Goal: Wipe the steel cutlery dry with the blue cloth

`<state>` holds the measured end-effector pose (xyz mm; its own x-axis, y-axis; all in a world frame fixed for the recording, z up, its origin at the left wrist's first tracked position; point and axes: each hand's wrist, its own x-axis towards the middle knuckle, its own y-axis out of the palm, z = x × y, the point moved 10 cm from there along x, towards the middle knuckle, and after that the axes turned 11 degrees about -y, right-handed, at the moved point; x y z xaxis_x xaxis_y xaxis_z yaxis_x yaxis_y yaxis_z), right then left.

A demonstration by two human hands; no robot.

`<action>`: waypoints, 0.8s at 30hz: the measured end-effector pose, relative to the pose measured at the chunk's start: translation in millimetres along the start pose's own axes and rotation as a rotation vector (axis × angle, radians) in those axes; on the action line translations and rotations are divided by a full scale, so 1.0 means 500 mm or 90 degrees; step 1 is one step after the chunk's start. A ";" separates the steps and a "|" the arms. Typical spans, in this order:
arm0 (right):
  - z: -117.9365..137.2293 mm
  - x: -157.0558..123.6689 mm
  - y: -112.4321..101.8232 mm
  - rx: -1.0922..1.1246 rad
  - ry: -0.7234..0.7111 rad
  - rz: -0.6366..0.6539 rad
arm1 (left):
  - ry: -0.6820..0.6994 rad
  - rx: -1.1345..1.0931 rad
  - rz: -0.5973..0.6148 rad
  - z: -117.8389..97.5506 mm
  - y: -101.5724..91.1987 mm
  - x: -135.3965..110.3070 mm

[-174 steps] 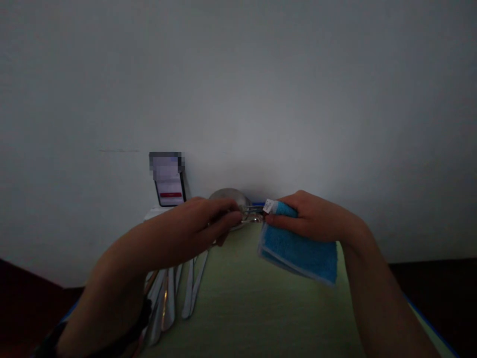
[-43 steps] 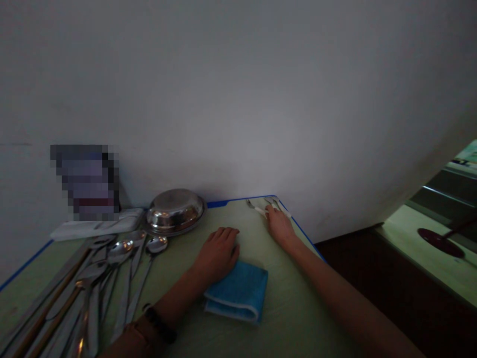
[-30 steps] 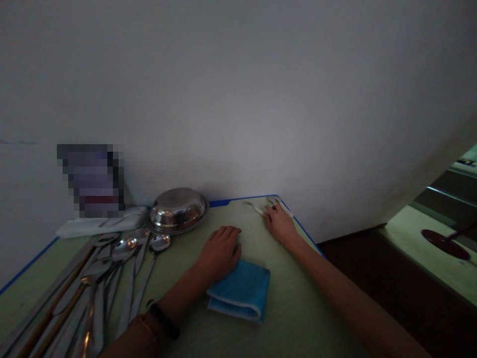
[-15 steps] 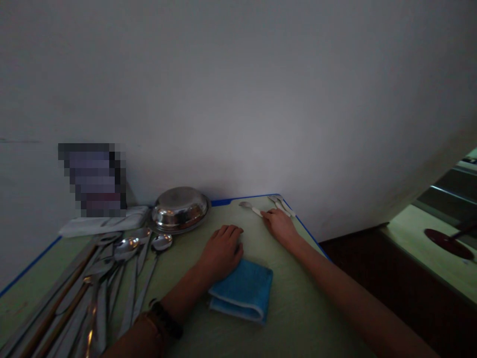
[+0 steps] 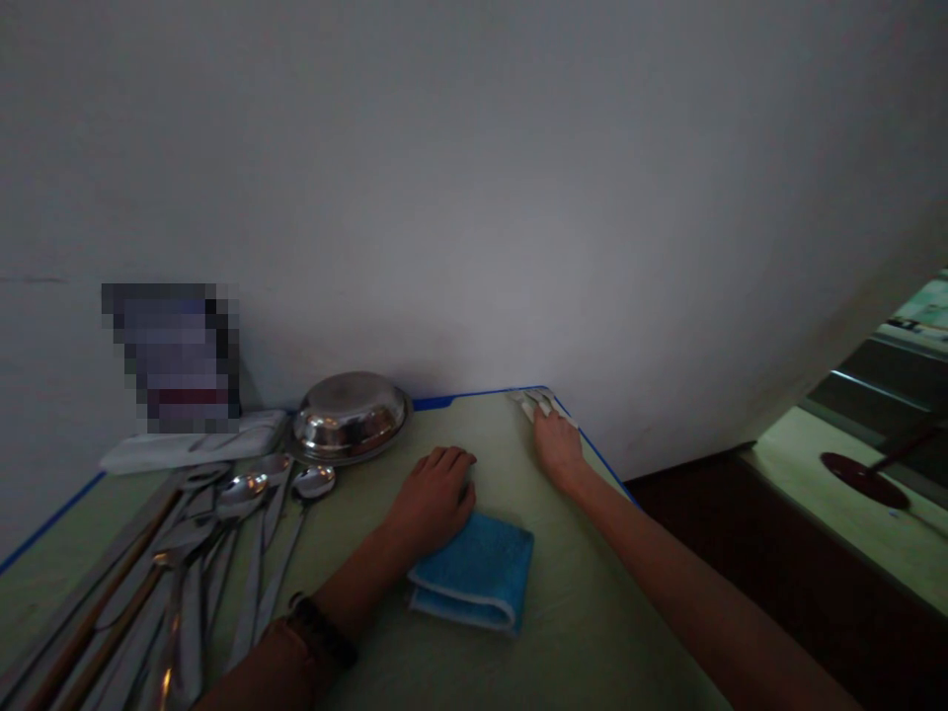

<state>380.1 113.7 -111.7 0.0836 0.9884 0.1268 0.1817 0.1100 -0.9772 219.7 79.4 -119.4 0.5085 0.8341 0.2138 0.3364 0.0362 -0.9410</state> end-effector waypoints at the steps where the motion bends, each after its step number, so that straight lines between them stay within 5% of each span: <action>1: 0.000 0.006 0.001 -0.002 0.004 -0.002 | 0.000 0.001 0.000 0.000 0.000 0.000; 24: 0.017 0.036 0.020 -0.033 0.052 0.022 | 0.011 0.000 -0.003 -0.004 -0.004 -0.002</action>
<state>375.4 133.5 -120.6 0.1702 0.9794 0.1090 0.2282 0.0685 -0.9712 220.0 77.4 -117.4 0.5204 0.8244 0.2226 0.3385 0.0402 -0.9401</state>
